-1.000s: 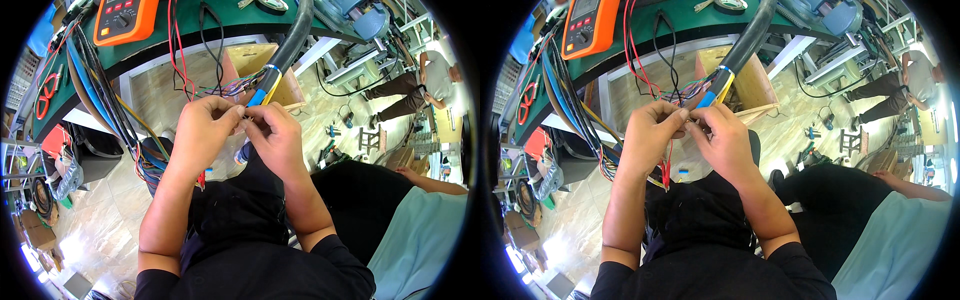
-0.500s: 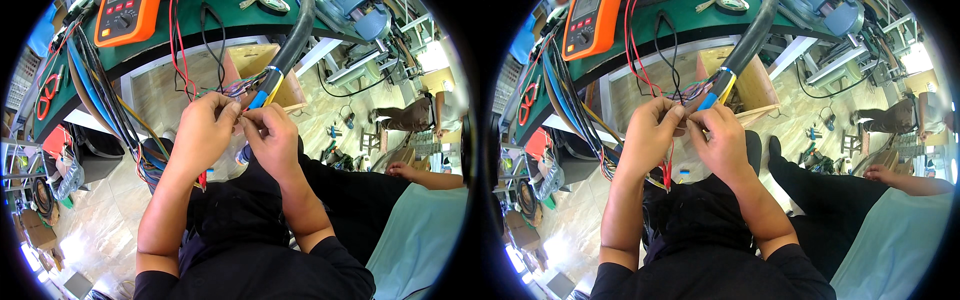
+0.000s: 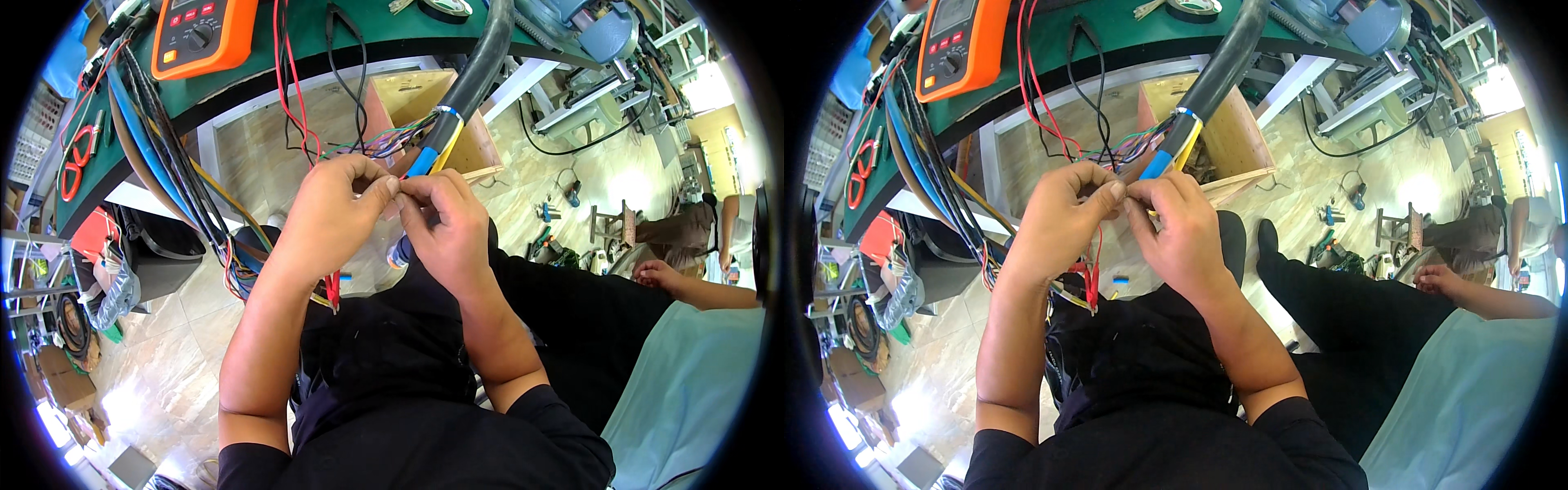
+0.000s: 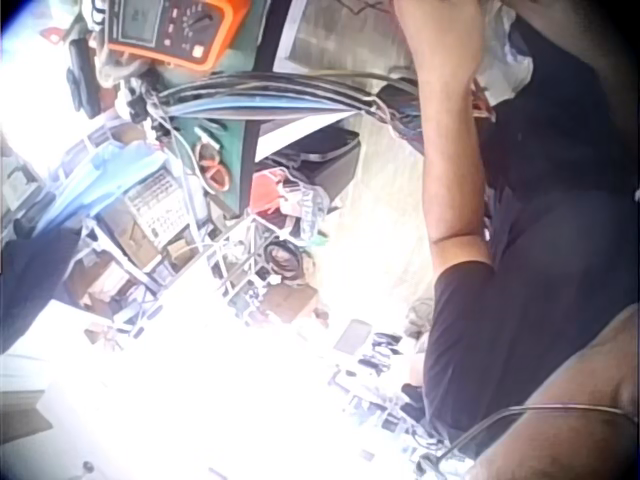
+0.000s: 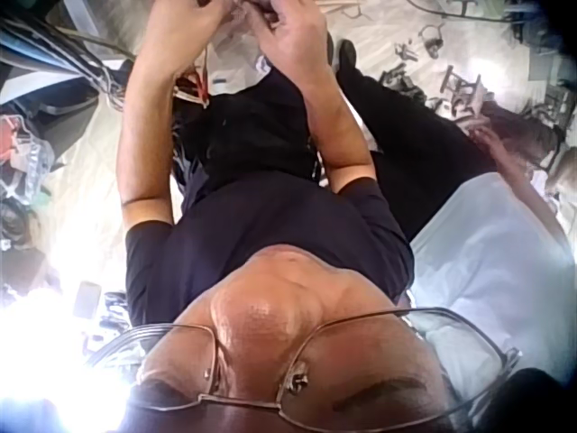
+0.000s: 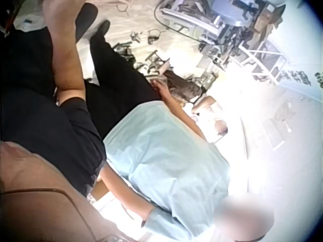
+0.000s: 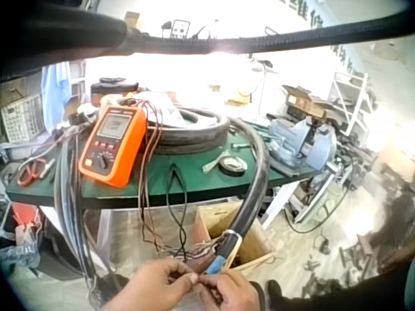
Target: The person tests wires within a large black cable using a multimeter, then wraps electrical tape around a silver connector and the wires.
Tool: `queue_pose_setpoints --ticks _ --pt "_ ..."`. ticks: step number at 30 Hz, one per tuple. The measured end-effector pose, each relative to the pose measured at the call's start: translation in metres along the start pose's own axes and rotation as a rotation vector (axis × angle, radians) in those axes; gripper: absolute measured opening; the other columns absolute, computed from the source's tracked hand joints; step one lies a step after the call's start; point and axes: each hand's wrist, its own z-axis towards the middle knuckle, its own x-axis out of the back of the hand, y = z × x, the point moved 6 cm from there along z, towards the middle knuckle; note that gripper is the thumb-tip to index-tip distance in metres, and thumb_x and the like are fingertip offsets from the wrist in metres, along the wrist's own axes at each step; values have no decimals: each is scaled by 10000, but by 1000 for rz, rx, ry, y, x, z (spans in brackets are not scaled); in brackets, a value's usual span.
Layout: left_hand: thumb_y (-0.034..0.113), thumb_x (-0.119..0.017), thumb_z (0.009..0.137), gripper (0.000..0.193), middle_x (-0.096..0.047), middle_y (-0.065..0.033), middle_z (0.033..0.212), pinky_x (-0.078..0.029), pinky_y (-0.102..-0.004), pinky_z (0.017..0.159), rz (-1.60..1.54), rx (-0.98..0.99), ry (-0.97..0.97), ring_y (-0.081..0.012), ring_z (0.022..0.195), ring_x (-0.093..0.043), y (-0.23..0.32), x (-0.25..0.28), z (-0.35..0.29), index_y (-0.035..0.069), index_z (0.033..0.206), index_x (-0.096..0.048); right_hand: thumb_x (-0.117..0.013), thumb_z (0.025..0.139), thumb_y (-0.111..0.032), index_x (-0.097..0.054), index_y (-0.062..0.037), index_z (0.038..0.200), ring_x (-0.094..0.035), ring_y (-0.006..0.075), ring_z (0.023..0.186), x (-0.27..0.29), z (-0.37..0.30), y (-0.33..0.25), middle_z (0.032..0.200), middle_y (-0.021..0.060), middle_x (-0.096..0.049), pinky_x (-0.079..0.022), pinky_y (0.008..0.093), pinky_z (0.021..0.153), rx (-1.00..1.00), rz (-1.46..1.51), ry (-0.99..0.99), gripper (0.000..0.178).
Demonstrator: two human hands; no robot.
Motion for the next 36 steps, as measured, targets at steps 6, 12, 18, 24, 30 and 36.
queue_pose_setpoints --ticks 6,12,18,24,30,36 --pt "134 -594 898 188 -618 -102 946 -436 -301 755 82 -111 101 -161 858 -546 8 -1 -3 -54 897 -596 -702 734 38 -610 -25 855 -599 196 673 4 -1 -1 786 80 -576 -479 297 571 -21 9 20 164" --pt "149 -585 911 207 -605 -77 916 -438 -290 746 -31 -65 160 -141 832 -539 1 1 -3 -56 942 -593 -708 723 32 -608 -45 839 -592 173 631 4 -5 5 757 66 -568 -464 283 541 -76 74 45 171" --pt "138 -574 923 213 -639 -128 924 -485 -315 744 -78 -12 283 -175 803 -599 -9 17 1 -66 958 -622 -693 753 37 -614 -32 845 -587 143 628 4 -6 6 761 60 -575 -456 253 542 -69 102 34 141" --pt "142 -579 924 212 -614 -100 917 -467 -292 747 -105 -72 263 -149 812 -575 9 11 -3 -64 964 -613 -677 780 44 -625 -20 871 -585 117 641 4 -5 6 781 54 -584 -449 228 557 -75 78 4 123" --pt "161 -560 944 215 -621 -78 993 -442 -265 786 -193 -140 149 -115 847 -554 24 0 -7 -43 989 -610 -679 772 25 -634 -38 915 -596 137 656 3 -4 13 793 62 -611 -451 249 565 -160 201 -23 163" --pt "42 -599 900 278 -617 -94 1035 -471 -270 855 -338 0 228 -142 925 -601 -26 -18 -27 -29 1164 -553 -655 817 18 -613 -22 926 -625 91 673 2 -15 26 824 58 -666 -469 232 586 -257 353 9 123"
